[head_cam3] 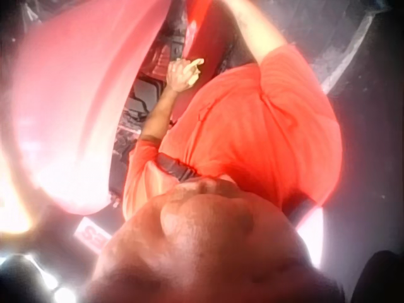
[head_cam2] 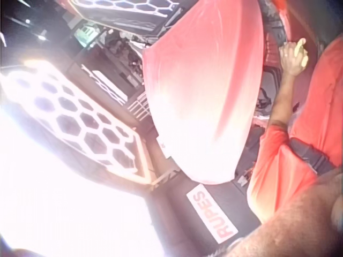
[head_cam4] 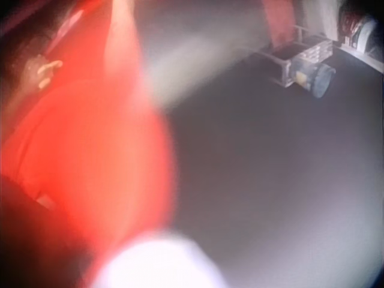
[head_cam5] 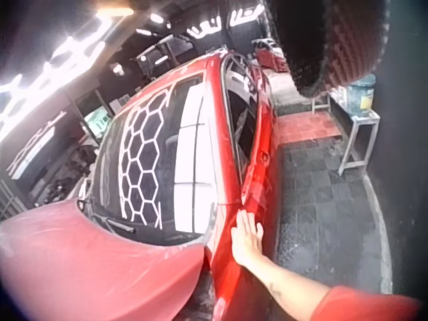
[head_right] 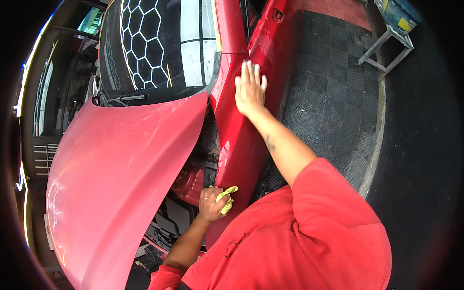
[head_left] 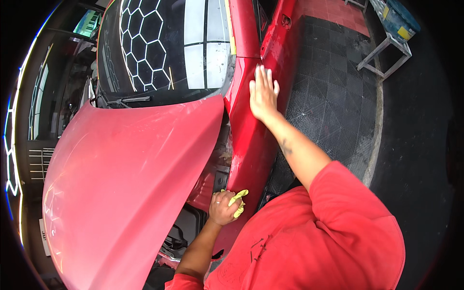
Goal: The person sands the front fender of a red car using a piece of sandpaper and a yellow cloth.
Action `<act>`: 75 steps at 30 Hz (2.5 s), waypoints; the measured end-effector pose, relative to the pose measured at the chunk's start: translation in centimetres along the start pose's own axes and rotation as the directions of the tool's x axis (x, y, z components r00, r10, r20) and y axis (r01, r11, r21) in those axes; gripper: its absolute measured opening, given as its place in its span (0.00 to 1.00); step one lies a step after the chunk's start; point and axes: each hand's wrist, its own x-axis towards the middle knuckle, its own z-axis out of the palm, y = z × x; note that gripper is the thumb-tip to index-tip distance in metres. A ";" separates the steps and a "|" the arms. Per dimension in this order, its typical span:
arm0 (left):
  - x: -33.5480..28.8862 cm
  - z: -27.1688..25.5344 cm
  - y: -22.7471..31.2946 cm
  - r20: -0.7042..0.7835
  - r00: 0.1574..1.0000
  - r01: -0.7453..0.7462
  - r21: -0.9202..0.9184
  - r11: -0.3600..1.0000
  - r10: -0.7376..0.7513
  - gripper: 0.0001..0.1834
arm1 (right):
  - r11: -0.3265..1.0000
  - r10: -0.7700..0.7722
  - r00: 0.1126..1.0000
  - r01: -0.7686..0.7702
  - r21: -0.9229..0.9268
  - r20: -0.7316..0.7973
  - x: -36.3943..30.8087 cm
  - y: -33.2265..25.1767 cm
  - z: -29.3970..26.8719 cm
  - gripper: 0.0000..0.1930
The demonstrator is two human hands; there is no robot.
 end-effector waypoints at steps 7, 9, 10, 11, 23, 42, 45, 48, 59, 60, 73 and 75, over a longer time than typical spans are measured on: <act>-0.2 -0.3 0.1 0.038 0.999 0.015 0.019 1.000 -0.015 0.15 | 0.997 -0.079 0.979 0.080 0.002 0.189 -2.6 1.2 -1.5 0.34; 0.0 -0.2 0.1 0.038 0.999 0.011 0.006 1.000 -0.011 0.15 | 0.991 -0.112 0.992 0.107 0.085 0.053 1.4 2.3 -0.2 0.34; -0.5 0.1 -0.1 0.038 0.999 0.013 0.004 1.000 -0.013 0.16 | 0.989 -0.083 0.993 0.071 0.129 0.084 2.7 2.1 -0.8 0.33; -0.8 -0.1 -0.1 0.040 0.999 0.018 0.014 1.000 -0.019 0.16 | 0.987 -0.025 0.991 0.003 0.158 0.134 3.1 1.3 -2.5 0.32; -0.5 0.3 0.0 -0.013 1.000 -0.017 -0.007 1.000 0.017 0.20 | 0.988 -0.060 0.997 0.051 0.148 0.057 -5.7 -4.0 -1.2 0.36; -1.2 0.4 -0.2 -0.033 0.999 -0.001 -0.046 0.999 0.000 0.18 | 0.986 -0.050 0.988 0.026 0.164 0.144 -11.9 -8.0 0.5 0.38; -0.6 0.8 -0.2 -0.059 0.998 -0.030 -0.039 0.999 0.028 0.18 | 0.953 0.064 0.998 -0.068 0.297 0.021 1.1 -4.5 -0.6 0.39; -0.5 0.4 -0.1 -0.025 1.000 -0.011 -0.047 0.999 0.010 0.18 | 0.956 0.011 0.998 -0.031 0.293 0.068 -2.3 -4.9 -0.5 0.38; 7.0 -0.3 0.9 0.083 0.996 -0.039 0.049 0.998 0.035 0.28 | 0.772 -0.001 0.989 -0.093 0.628 0.148 2.7 1.1 -5.7 0.33; 10.1 0.7 0.2 0.089 0.996 -0.039 0.077 0.996 0.032 0.29 | 0.524 0.067 0.988 -0.156 0.837 0.142 1.6 3.6 -5.8 0.31; 47.4 6.5 -10.2 0.253 0.967 -0.120 0.547 0.828 -0.027 0.17 | 0.682 0.605 0.795 -0.546 0.486 0.046 -14.3 21.1 -15.8 0.13; 48.7 8.3 -11.0 0.270 0.961 -0.110 0.556 0.824 -0.054 0.16 | 0.408 0.725 0.665 -0.623 0.668 0.177 -15.1 23.1 -17.9 0.17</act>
